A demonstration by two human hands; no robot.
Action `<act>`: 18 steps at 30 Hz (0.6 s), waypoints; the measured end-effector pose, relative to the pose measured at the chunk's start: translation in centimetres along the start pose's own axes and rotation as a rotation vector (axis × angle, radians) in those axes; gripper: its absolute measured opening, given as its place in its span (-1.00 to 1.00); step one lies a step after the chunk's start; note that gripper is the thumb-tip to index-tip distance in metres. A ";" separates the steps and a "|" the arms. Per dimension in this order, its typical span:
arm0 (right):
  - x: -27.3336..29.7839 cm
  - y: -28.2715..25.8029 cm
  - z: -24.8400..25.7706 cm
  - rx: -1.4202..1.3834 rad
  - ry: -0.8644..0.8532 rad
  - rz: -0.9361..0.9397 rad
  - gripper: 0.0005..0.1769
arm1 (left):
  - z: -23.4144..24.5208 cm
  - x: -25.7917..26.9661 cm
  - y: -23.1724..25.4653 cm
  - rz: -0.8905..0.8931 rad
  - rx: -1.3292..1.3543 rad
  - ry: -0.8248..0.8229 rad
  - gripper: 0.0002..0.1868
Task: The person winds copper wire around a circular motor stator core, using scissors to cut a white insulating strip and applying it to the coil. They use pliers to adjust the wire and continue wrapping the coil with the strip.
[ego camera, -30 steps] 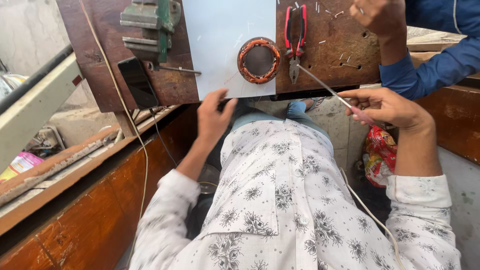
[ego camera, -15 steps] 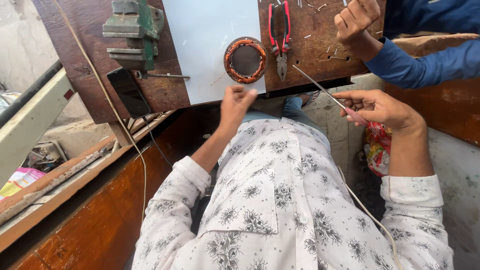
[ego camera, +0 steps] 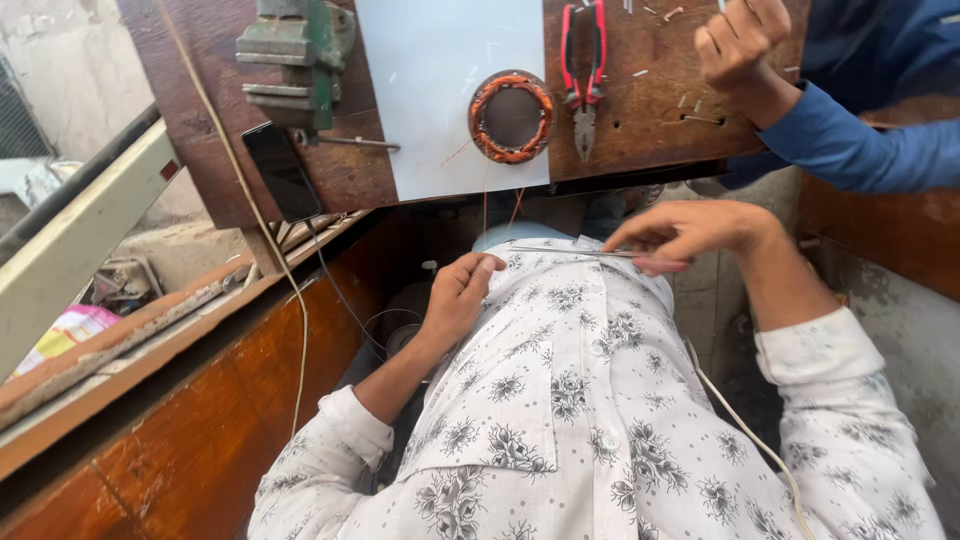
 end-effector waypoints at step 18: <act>2.5 -0.2 4.3 -0.045 0.603 0.360 -0.30 | 8.1 -0.8 9.8 -0.755 -0.567 0.257 -0.82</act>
Point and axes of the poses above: each hand's wrist, its own x-axis away from the middle knuckle, its own z-axis out of the back of the hand, y = z × x, the point moved 1 cm from there along -x, towards the middle knuckle, and after that the axes turned 4 degrees about -z, right-handed, at the moved point
